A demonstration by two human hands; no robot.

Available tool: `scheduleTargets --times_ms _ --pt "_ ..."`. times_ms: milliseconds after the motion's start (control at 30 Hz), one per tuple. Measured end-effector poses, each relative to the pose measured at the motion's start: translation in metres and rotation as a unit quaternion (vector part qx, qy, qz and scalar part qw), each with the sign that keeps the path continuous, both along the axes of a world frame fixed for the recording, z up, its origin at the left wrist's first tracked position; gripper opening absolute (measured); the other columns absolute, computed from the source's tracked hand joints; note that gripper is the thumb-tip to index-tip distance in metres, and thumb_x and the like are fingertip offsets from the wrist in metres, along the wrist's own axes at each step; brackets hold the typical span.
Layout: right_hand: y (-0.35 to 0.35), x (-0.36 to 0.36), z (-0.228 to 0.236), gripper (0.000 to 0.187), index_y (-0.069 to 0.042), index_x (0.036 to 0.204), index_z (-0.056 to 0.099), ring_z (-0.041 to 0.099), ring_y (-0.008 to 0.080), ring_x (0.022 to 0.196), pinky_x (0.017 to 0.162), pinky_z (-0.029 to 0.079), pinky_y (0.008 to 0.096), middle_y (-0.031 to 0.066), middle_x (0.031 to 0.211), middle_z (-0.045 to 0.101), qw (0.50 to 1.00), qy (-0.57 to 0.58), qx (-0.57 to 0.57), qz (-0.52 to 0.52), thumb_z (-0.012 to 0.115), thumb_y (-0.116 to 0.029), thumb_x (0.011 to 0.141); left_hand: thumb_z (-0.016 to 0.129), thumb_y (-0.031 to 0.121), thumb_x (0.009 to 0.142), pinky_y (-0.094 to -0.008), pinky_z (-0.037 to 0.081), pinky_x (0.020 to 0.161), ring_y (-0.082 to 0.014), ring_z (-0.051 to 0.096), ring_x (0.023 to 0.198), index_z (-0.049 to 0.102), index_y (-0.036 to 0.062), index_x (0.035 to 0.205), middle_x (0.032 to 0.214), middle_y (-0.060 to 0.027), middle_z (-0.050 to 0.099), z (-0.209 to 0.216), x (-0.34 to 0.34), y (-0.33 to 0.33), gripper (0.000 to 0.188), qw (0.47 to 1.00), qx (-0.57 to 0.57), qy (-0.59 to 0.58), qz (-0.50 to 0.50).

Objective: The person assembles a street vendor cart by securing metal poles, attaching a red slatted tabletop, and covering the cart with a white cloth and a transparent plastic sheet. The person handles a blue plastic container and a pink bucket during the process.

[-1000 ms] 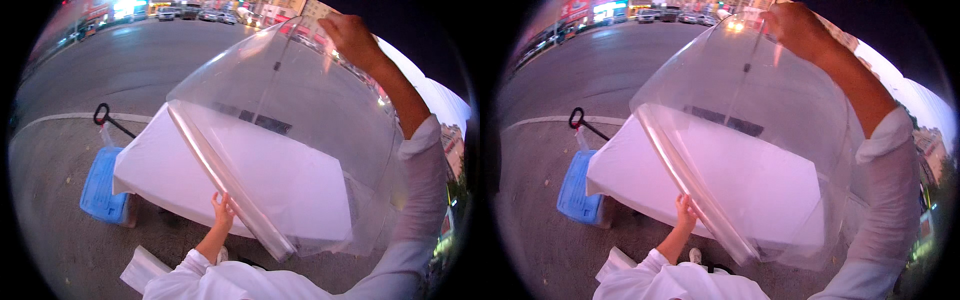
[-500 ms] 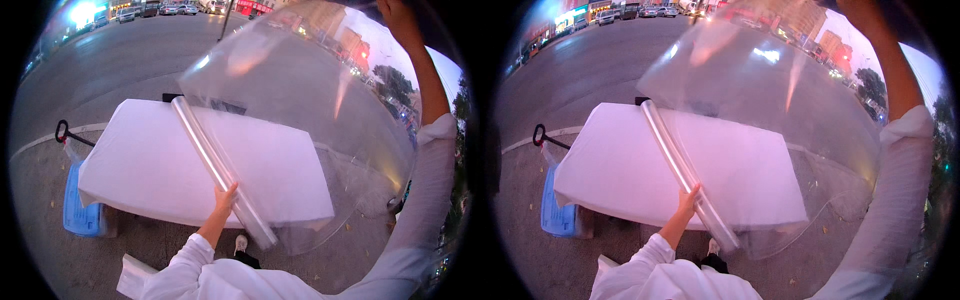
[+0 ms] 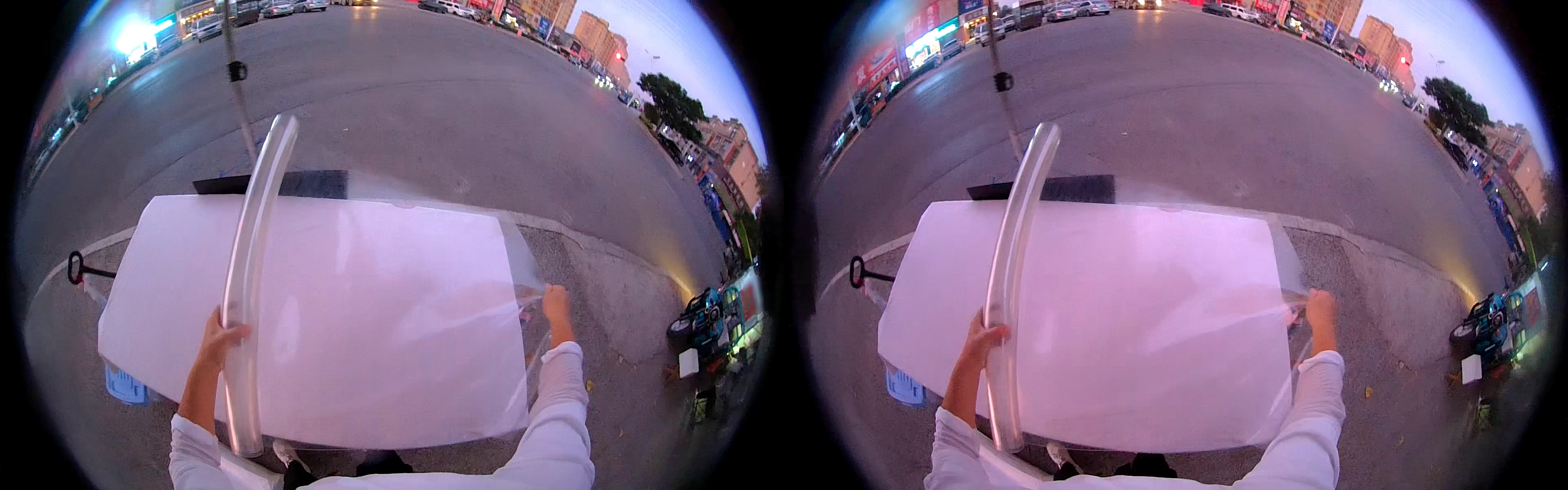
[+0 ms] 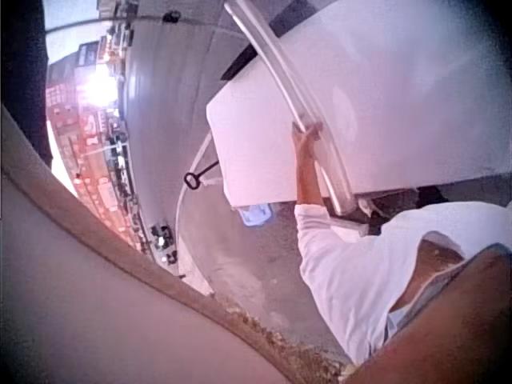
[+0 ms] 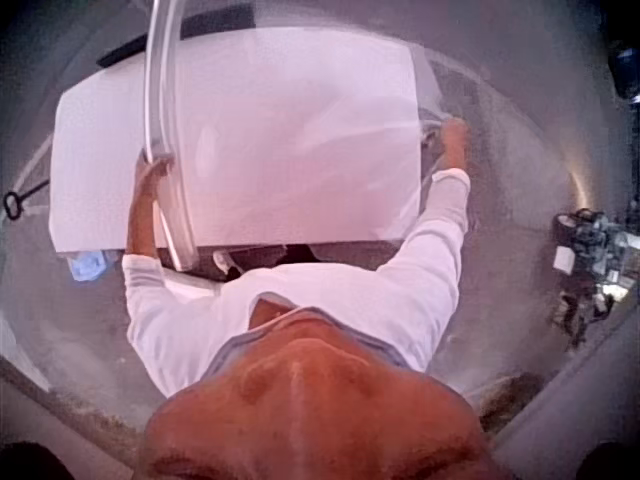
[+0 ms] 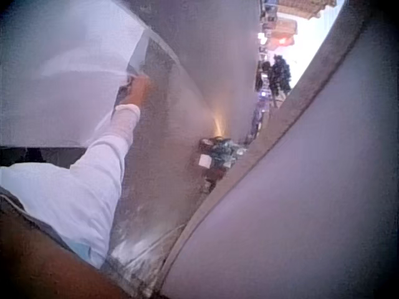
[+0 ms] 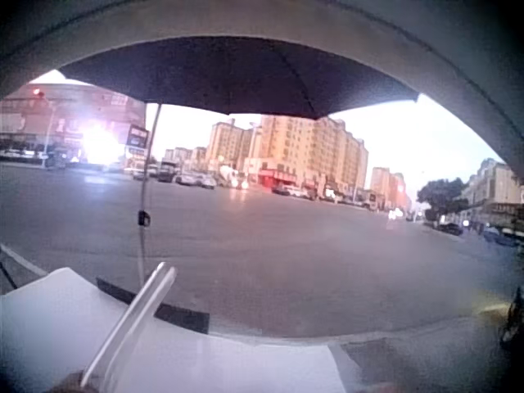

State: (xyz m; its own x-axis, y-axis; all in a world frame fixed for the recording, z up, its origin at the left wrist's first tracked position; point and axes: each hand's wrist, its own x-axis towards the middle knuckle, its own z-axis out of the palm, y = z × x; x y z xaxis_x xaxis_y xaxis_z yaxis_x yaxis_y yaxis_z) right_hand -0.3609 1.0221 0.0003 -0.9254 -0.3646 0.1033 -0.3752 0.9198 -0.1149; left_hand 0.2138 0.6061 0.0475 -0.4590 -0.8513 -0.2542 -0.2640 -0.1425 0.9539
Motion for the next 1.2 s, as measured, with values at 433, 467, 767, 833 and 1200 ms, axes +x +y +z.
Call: scheduleTargets --times_ms 433,467,767,833,1200 --pt "0.000 -0.051 -0.027 0.039 0.004 0.075 0.059 0.056 0.0424 0.076 0.070 0.042 0.0485 0.0252 0.080 0.059 0.990 0.025 -0.118 0.075 0.042 -0.027 0.092 0.072 0.011 0.059 -0.0300 0.047 0.063 -0.0158 0.055 0.072 0.049 0.0024 0.113 0.089 -0.0060 0.056 -0.060 -0.043 0.008 0.059 0.994 0.075 -0.071 0.046" --pt "-0.003 -0.053 -0.026 0.039 0.004 0.075 0.059 0.057 0.0424 0.077 0.070 0.043 0.0482 0.0251 0.080 0.060 0.992 0.020 -0.108 0.069 0.042 -0.027 0.092 0.072 0.011 0.059 -0.0301 0.046 0.063 -0.0158 0.055 0.073 0.049 0.0028 0.114 0.089 -0.0061 0.056 -0.069 -0.039 -0.001 0.060 0.994 0.078 -0.066 0.045" --pt "-0.010 -0.038 -0.110 0.039 0.004 0.086 0.058 0.058 0.0439 0.087 0.076 0.045 0.0501 0.0272 0.090 0.061 0.996 -0.073 0.030 0.046 0.038 -0.027 0.094 0.076 0.014 0.059 -0.0346 0.048 0.070 -0.0195 0.056 0.082 0.047 0.0023 0.116 0.096 -0.0066 0.056 -0.102 -0.057 -0.014 0.065 0.993 0.077 -0.083 0.027" --pt "-0.017 -0.031 -0.106 0.038 0.003 0.087 0.059 0.057 0.0441 0.088 0.077 0.045 0.0495 0.0255 0.092 0.061 0.995 -0.094 0.029 0.014 0.036 -0.027 0.095 0.077 0.014 0.058 -0.0351 0.048 0.072 -0.0209 0.057 0.085 0.046 0.0021 0.117 0.098 -0.0075 0.056 -0.114 -0.049 -0.018 0.067 0.994 0.063 -0.082 0.025" --pt "-0.001 -0.037 -0.104 0.034 0.001 0.093 0.059 0.058 0.0388 0.094 0.082 0.044 0.0480 0.0214 0.095 0.062 0.990 -0.110 0.060 -0.073 0.041 -0.028 0.093 0.077 0.018 0.060 -0.0357 0.046 0.082 -0.0243 0.055 0.096 0.041 0.0021 0.126 0.108 -0.0110 0.055 -0.112 -0.062 -0.022 0.077 0.988 0.046 -0.142 -0.034"
